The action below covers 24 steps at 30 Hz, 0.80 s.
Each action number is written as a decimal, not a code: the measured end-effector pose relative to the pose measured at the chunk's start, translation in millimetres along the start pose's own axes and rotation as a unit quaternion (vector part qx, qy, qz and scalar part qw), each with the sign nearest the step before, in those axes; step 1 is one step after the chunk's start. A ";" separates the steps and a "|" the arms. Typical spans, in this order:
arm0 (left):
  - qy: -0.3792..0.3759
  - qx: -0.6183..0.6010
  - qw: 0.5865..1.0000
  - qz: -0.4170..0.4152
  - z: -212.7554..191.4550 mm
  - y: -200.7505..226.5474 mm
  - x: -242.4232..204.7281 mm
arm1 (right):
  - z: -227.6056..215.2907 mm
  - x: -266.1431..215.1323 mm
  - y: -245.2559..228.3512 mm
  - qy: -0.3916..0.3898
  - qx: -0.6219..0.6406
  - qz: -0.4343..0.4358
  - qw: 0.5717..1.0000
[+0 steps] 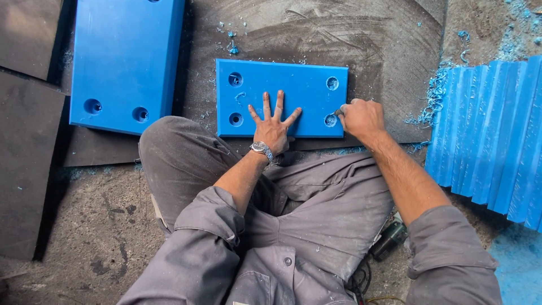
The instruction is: Grinding and finishing the edges and holes of blue plastic blocks using an angle grinder and a deburring tool.
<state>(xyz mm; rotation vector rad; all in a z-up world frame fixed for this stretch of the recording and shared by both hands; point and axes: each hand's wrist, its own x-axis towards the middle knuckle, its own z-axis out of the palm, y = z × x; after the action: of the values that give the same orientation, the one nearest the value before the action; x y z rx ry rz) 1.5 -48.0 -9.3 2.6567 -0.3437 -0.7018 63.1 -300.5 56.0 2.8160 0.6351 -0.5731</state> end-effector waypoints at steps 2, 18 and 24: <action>0.042 -0.004 0.999 0.004 31.4 -6.1 9.0 | 0.8 -2.3 0.6 -0.016 0.002 0.021 1.000; 0.154 0.040 0.987 0.012 67.4 -9.1 21.4 | -3.7 15.2 -57.5 -0.163 0.122 0.219 0.954; 0.040 0.002 0.999 -0.005 26.8 -1.3 6.5 | -17.2 42.9 -34.4 -0.151 0.100 0.231 0.956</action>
<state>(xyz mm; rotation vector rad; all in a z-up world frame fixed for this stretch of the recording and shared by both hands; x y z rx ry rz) -6.7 -56.7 -34.2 2.6823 -0.3098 -0.5972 89.1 -249.4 50.3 2.8192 -0.1463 -0.9811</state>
